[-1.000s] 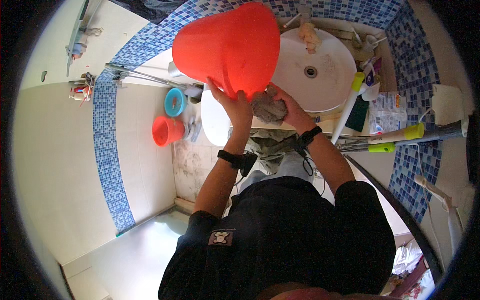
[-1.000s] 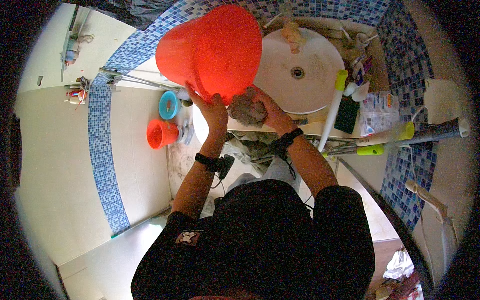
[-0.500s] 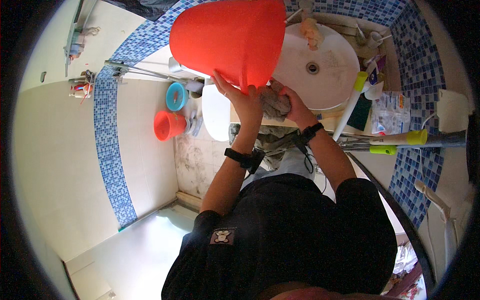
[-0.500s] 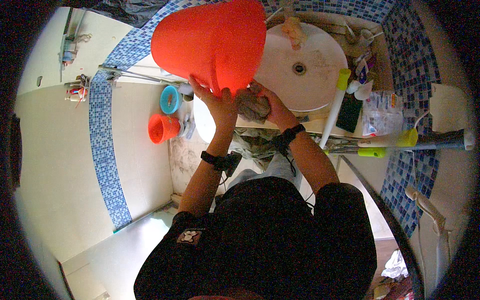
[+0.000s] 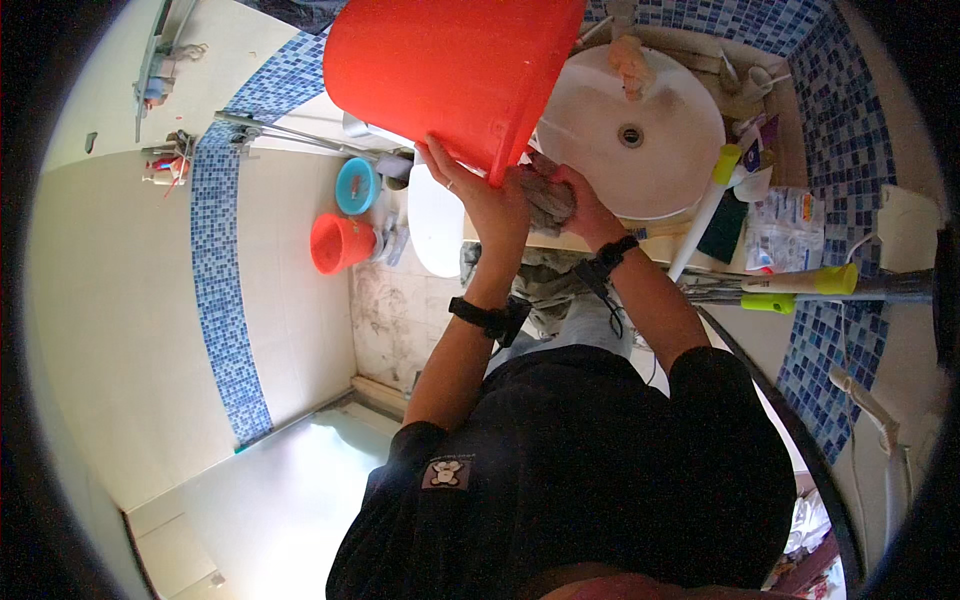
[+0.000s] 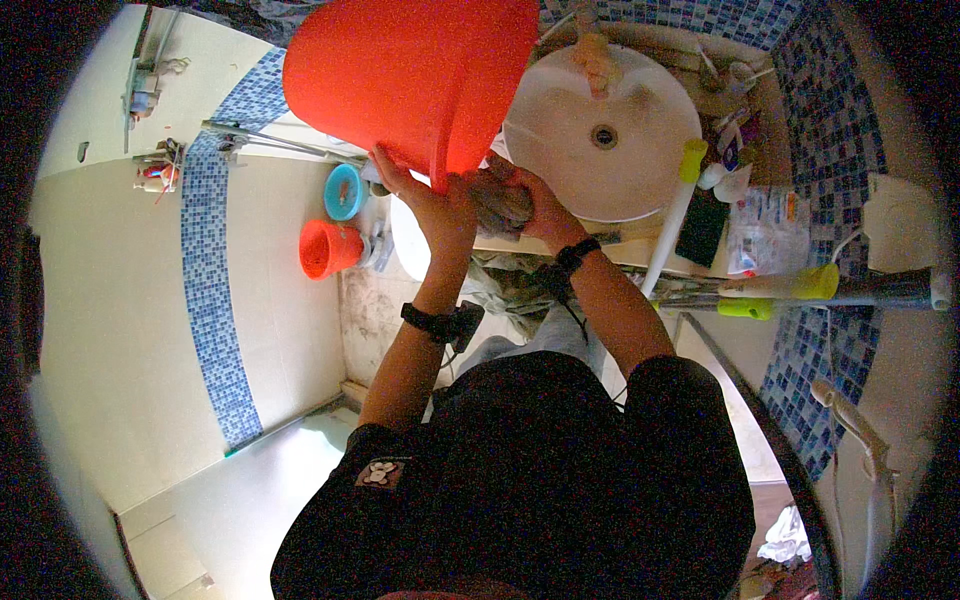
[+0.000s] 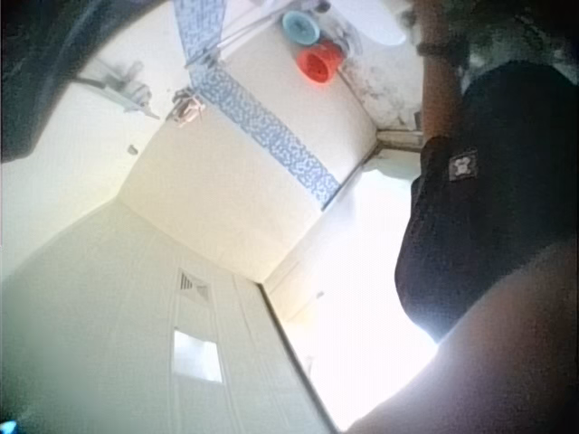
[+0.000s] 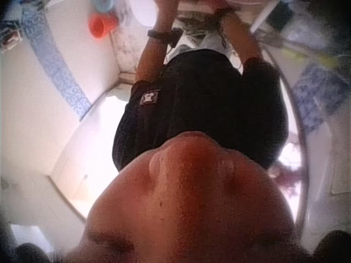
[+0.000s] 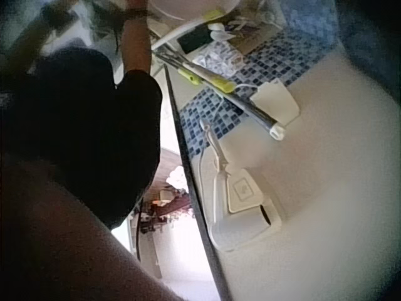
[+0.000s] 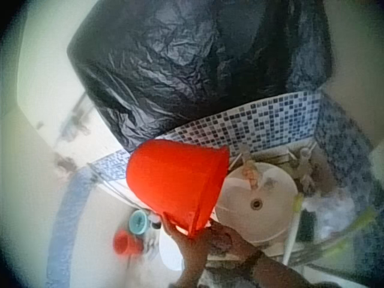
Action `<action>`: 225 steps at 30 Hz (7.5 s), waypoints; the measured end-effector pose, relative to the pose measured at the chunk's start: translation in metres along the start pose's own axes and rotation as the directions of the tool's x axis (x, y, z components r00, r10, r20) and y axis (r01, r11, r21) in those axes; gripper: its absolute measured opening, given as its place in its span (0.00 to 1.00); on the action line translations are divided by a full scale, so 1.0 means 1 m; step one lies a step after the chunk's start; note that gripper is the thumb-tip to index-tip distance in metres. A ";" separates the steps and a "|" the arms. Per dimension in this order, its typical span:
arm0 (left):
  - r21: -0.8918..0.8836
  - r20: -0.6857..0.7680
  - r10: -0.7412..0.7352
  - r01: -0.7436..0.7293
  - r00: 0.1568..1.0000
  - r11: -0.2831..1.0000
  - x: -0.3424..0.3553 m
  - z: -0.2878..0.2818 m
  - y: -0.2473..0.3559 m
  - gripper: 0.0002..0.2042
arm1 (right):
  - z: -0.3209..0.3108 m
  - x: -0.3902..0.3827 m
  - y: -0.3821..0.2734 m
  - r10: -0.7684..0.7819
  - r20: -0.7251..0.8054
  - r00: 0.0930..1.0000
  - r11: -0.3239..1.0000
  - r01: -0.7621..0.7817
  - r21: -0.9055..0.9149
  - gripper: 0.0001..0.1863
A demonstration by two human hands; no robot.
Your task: The person rinses a cloth in a sink, places it in a red bucket, and then uses the cloth to scrub the bathroom floor by hand.
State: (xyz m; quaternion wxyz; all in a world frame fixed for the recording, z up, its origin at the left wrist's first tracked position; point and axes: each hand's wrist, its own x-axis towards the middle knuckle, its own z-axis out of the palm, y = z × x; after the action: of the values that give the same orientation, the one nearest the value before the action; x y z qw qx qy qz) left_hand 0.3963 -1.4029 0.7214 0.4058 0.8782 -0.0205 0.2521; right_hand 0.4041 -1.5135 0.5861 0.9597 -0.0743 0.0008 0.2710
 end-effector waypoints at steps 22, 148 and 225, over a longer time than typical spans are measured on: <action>-0.725 0.235 -0.661 0.581 0.713 0.370 -0.131 -0.205 -0.165 0.27 | 0.091 -0.022 0.085 -0.140 -0.067 0.988 0.000 -0.068 -0.998 0.25; 0.254 0.557 -0.384 0.289 0.736 0.923 -0.080 -0.228 -0.239 0.44 | -0.033 -0.009 0.177 0.175 0.282 0.943 -0.981 0.191 -0.027 0.23; 0.006 0.333 -0.293 0.308 0.896 0.951 -0.148 -0.212 -0.204 0.41 | -0.101 0.026 0.159 0.069 -0.518 0.853 -0.374 -0.459 -0.806 0.24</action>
State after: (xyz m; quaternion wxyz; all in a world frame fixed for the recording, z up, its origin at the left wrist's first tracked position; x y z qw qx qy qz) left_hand 0.2257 -1.1377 0.6253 0.4513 0.8907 0.0417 0.0354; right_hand 0.3477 -1.3806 0.4628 0.3993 -0.8345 -0.0783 0.3716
